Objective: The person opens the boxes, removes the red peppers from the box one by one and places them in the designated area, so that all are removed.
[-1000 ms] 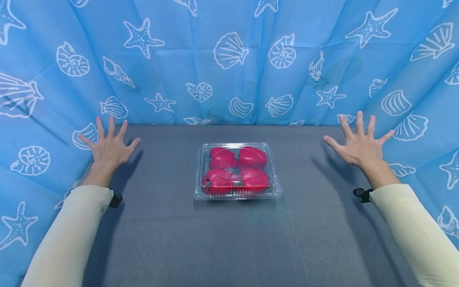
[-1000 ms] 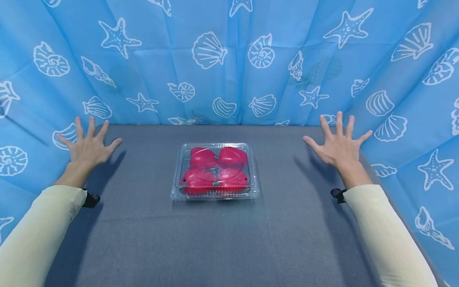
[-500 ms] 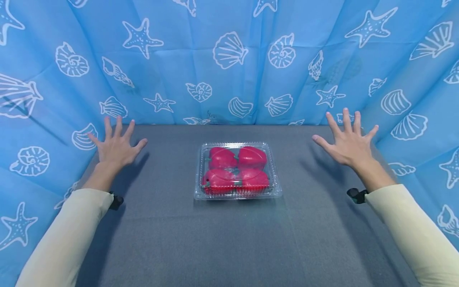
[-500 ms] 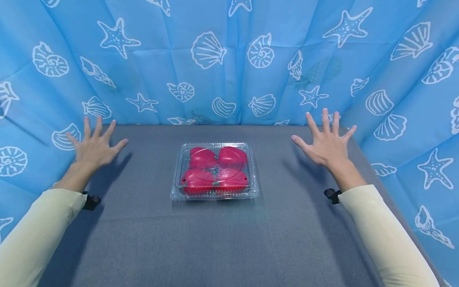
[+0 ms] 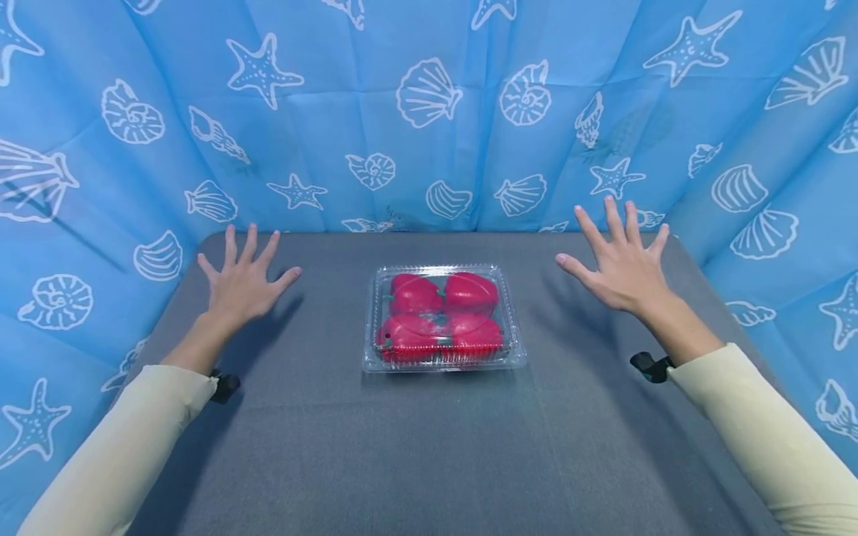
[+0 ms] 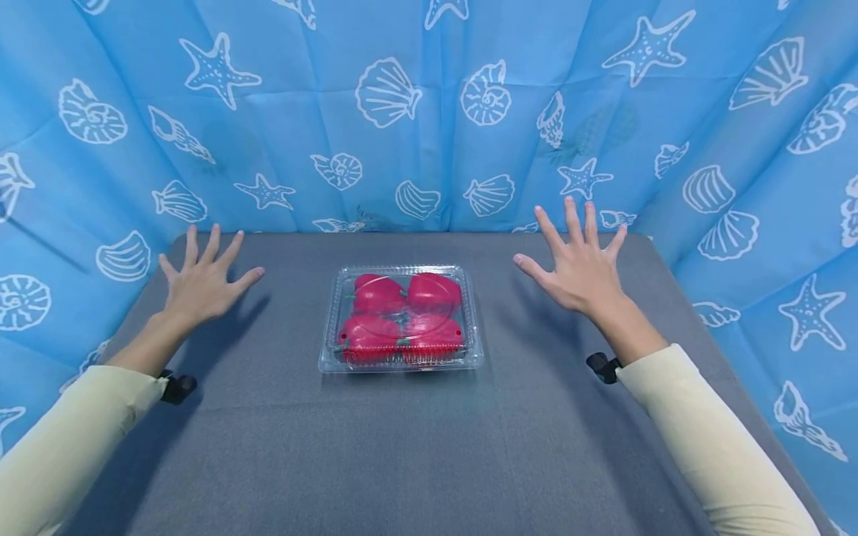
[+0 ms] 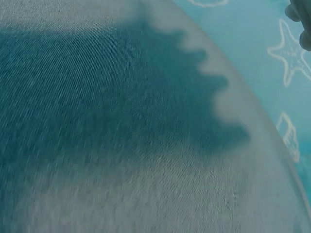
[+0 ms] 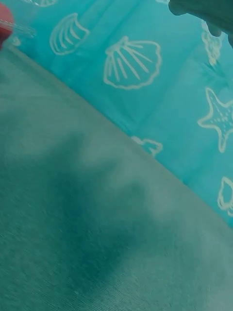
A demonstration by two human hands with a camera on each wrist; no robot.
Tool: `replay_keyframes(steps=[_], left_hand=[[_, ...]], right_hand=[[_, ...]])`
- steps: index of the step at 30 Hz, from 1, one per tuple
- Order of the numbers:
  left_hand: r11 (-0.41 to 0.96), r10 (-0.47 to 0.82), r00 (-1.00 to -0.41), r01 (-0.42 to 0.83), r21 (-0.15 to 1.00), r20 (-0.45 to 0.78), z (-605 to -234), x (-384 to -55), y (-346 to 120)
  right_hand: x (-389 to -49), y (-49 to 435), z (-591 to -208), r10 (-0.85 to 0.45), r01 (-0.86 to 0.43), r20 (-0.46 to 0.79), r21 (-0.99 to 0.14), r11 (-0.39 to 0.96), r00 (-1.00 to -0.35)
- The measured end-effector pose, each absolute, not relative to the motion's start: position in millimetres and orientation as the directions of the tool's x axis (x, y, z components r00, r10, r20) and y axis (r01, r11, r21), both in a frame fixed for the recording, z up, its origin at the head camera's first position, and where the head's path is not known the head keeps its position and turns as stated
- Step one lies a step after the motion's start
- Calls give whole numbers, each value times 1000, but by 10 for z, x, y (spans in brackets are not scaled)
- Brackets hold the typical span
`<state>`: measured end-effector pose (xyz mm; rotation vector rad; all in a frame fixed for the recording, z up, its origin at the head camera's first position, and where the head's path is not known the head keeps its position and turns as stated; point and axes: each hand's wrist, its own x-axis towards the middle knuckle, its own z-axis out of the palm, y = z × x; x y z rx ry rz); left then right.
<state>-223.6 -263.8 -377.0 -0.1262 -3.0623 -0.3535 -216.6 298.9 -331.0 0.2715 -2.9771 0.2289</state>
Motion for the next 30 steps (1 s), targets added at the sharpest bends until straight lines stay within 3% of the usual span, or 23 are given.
replay_keyframes(steps=[17, 30], left_hand=[[920, 166, -985, 142, 364, -35, -3781, -2069, -2245], [877, 258, -963, 201, 436, -74, -3888, -1914, -2089]], right_hand=[[-1948, 2546, -3306, -443, -473, 199, -148, 868, -874], [-1785, 2244, -3368, -544, -559, 128, -193, 807, -829]])
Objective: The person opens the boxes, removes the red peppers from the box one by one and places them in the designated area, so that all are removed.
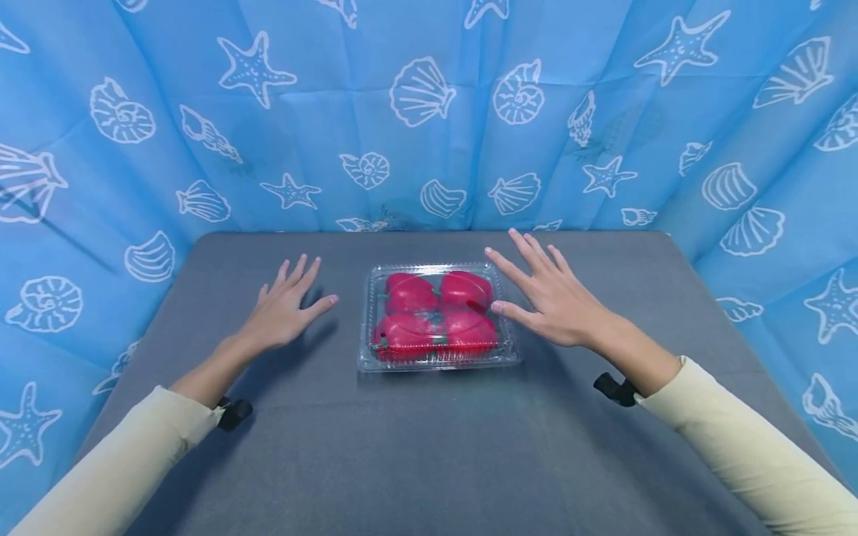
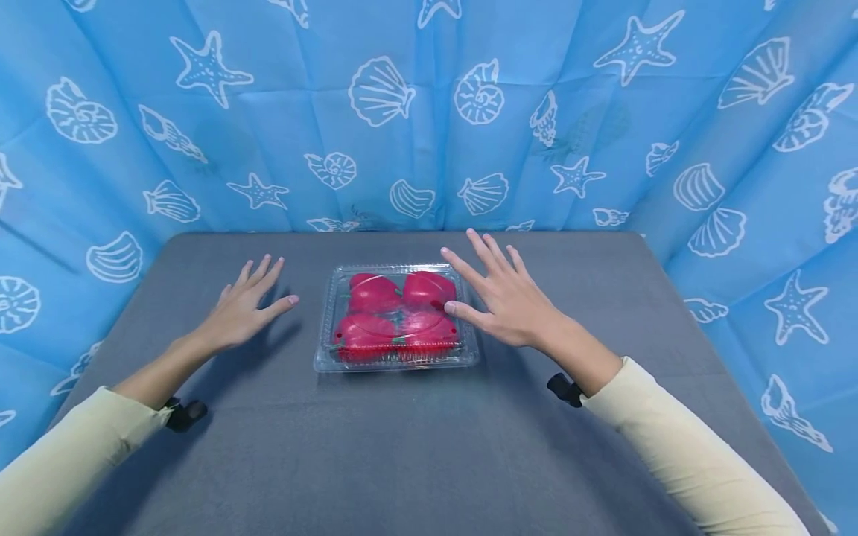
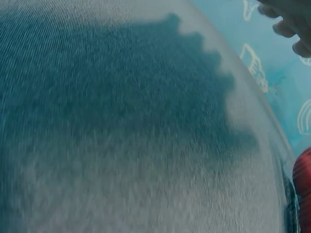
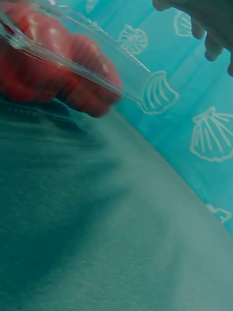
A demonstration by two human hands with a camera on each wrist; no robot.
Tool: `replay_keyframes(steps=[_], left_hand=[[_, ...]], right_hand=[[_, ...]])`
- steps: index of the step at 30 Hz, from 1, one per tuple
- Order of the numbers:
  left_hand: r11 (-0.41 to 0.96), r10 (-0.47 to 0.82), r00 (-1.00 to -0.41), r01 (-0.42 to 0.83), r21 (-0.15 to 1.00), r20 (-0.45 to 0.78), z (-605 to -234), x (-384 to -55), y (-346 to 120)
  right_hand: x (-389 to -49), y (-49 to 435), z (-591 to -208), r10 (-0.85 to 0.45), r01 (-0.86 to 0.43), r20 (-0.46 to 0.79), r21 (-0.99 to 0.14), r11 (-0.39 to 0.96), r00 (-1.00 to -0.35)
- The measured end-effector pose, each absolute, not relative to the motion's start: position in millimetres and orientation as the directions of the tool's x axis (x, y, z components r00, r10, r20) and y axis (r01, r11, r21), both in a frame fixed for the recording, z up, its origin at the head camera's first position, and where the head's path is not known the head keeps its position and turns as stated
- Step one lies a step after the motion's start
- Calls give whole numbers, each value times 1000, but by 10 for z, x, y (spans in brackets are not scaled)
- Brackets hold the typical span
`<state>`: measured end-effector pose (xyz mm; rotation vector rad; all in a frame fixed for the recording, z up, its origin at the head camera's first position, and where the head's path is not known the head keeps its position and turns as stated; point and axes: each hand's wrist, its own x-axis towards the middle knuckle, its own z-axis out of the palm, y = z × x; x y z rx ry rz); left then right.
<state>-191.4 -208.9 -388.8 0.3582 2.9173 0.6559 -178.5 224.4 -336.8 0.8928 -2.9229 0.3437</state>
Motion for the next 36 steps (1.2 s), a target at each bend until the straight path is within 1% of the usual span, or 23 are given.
replay_keyframes(steps=[3, 5, 10, 16, 22, 27, 36], left_hand=[[862, 286, -953, 209, 461, -102, -3903, -1870, -2051], [849, 302, -946, 212, 483, -115, -3911, -1841, -2023], [807, 343, -930, 218, 548, -135, -3933, -1777, -1972], [736, 414, -897, 232, 636, -152, -4005, -1718, -1946], [675, 473, -871, 263, 689, -130, -4029, -1677, -1913], [646, 492, -863, 273, 712, -116, -4037, -1662, -1904], [572, 506, -857, 250, 781, -96, -4028, -1625, -1902]], right_hand=[[-1742, 2169, -3368, -583, -596, 126, -202, 777, -803], [-1712, 2119, -3369, -616, -631, 140, -187, 753, -776], [-1632, 2001, -3365, -705, -726, 176, -134, 674, -687], [-1570, 1908, -3416, -779, -802, 191, -133, 582, -597], [-1503, 1821, -3454, -813, -830, 172, -149, 537, -556], [-1466, 1741, -3478, -837, -849, 148, -146, 508, -527], [-1446, 1620, -3518, -886, -906, 190, -96, 413, -424]])
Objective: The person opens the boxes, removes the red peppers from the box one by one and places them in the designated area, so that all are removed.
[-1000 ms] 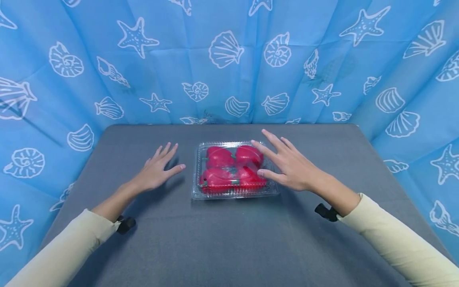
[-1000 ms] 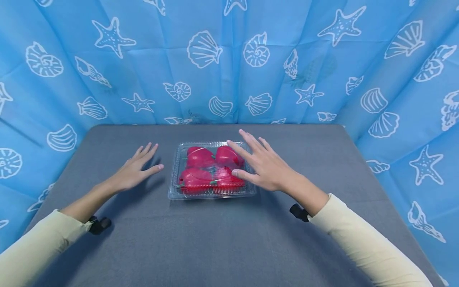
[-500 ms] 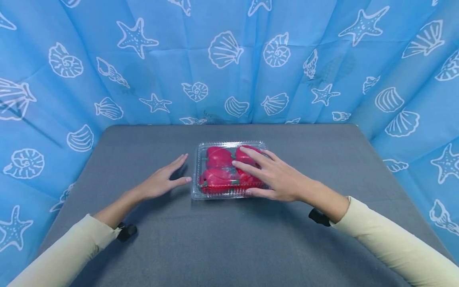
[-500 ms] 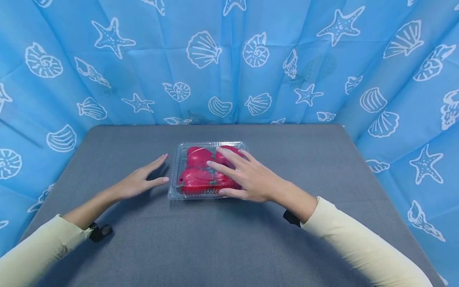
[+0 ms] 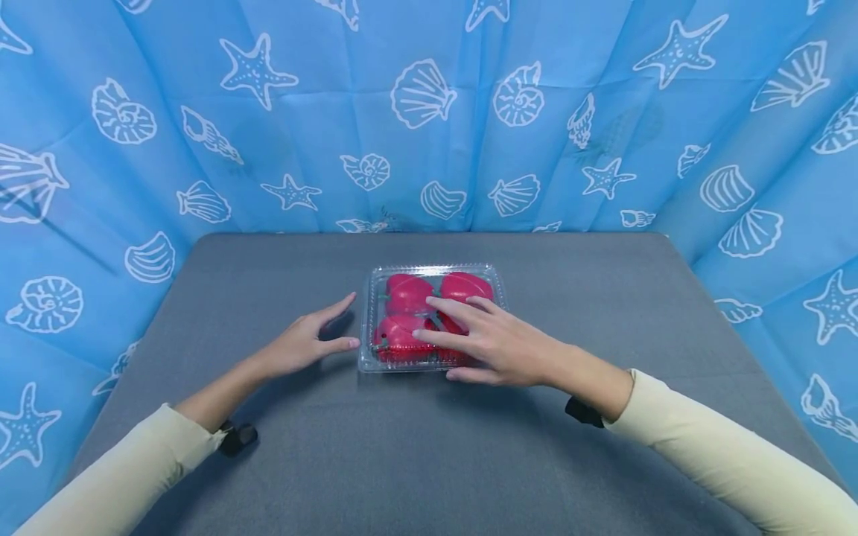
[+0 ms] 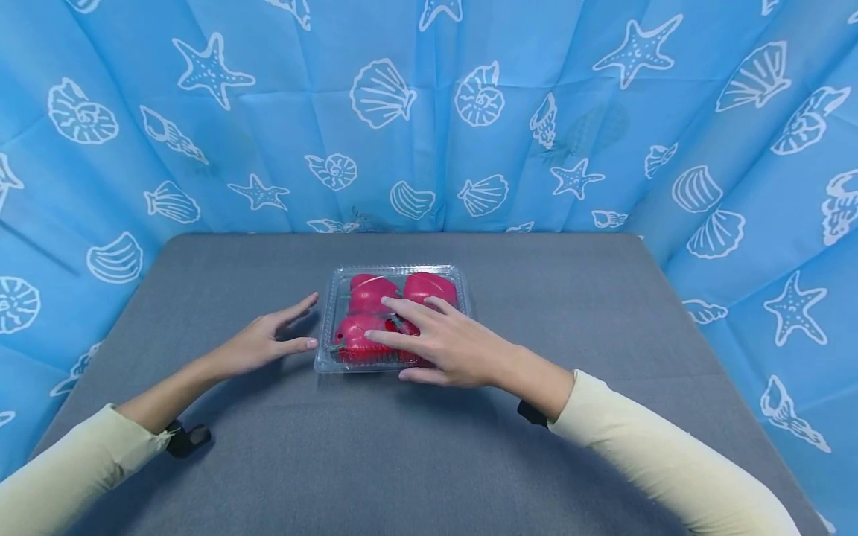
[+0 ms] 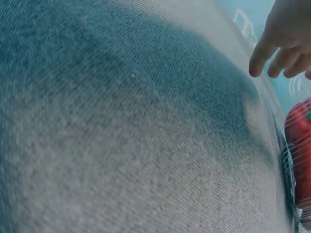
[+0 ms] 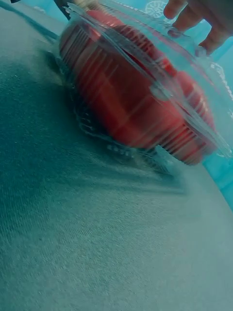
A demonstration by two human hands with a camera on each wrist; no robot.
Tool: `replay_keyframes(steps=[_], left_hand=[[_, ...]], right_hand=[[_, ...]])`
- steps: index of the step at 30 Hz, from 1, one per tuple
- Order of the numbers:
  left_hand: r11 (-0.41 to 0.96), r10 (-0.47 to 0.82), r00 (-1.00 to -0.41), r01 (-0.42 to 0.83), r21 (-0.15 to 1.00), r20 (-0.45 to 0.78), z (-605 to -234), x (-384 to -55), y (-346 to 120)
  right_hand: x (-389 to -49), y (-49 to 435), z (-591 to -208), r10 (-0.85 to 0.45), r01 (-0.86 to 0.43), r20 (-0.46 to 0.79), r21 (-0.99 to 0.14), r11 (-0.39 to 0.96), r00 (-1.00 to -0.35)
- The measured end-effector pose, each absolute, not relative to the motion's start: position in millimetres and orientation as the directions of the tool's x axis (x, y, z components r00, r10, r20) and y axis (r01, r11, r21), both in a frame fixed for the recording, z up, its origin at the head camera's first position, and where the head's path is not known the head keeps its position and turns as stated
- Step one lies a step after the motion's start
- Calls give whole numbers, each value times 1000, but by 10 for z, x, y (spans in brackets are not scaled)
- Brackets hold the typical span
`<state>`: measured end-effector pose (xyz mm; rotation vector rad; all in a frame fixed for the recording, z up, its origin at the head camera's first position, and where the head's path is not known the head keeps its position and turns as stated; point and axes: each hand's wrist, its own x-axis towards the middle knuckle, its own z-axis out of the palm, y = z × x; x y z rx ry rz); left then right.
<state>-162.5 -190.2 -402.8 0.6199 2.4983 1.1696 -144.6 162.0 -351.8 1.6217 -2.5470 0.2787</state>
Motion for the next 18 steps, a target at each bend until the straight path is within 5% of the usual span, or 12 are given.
replay_keyframes(steps=[18], left_hand=[[346, 580, -807, 122, 930, -110, -4028, -1609, -1847]], right_hand=[[-1416, 1352, -3606, -935, -939, 98, 13, 345, -342]])
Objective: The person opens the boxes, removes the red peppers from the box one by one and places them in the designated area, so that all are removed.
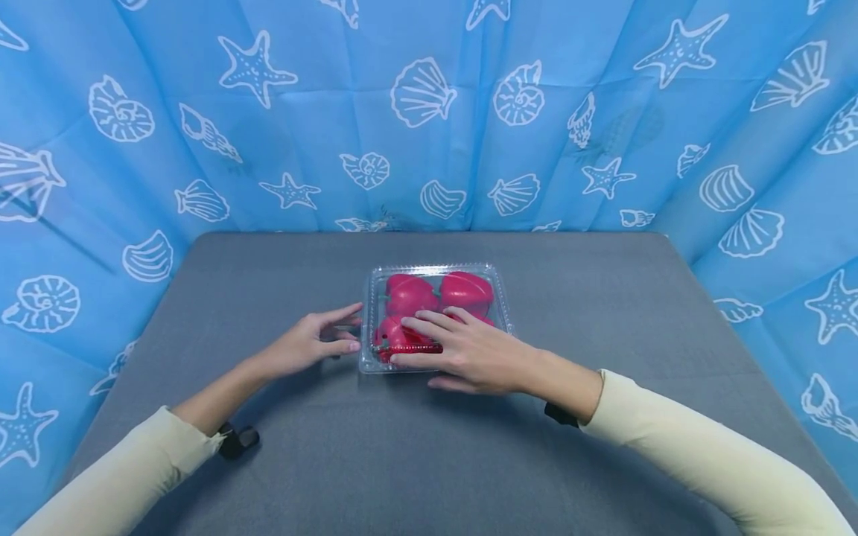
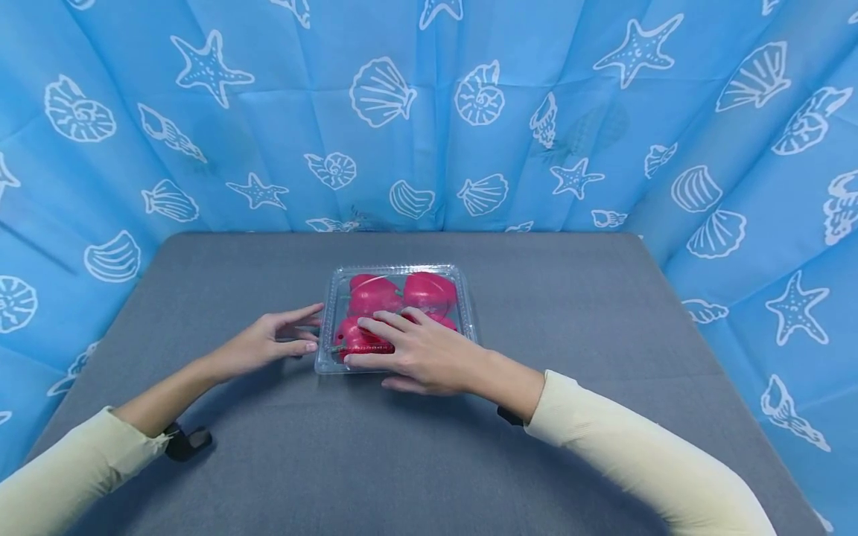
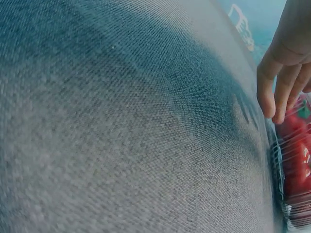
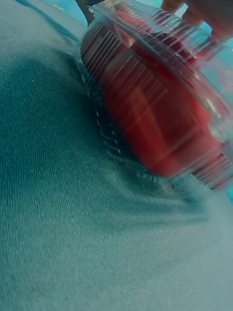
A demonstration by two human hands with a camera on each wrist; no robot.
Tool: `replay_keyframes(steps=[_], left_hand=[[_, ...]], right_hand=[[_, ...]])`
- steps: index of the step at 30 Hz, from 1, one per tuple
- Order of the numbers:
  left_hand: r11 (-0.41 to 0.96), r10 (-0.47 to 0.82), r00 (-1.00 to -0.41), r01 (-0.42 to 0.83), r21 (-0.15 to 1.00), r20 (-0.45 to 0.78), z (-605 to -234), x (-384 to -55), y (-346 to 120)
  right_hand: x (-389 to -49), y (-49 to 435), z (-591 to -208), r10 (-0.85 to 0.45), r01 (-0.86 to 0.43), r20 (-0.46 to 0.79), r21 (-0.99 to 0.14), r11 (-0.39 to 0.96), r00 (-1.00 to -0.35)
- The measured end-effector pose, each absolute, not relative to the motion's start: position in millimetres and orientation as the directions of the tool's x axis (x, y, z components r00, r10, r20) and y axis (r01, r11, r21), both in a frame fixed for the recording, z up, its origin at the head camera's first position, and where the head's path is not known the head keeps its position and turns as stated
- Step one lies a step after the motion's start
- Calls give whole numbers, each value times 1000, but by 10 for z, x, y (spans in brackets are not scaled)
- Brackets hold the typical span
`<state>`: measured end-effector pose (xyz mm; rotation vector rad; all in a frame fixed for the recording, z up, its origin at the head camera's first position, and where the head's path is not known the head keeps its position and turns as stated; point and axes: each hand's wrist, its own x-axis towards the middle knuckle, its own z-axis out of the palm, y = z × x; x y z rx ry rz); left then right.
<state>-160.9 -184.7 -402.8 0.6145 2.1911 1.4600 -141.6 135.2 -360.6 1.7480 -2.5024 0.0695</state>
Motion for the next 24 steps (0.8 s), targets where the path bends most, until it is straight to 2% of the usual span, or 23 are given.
replay_keyframes(steps=[8, 17, 24], left_hand=[[271, 561, -808, -27, 962, -181, -4003, -1582, -1821], [178, 568, -801, -106, 978, -190, -3984, -1545, -1808], [132, 560, -801, -168, 977, -213, -4012, -1528, -1796]], right_hand=[[-1428, 1260, -3632, -938, -939, 109, 70, 336, -328], [-1421, 1165, -3659, -938, -942, 152, 81, 327, -312], [-1403, 1104, -3689, -933, -948, 197, 48, 315, -301]])
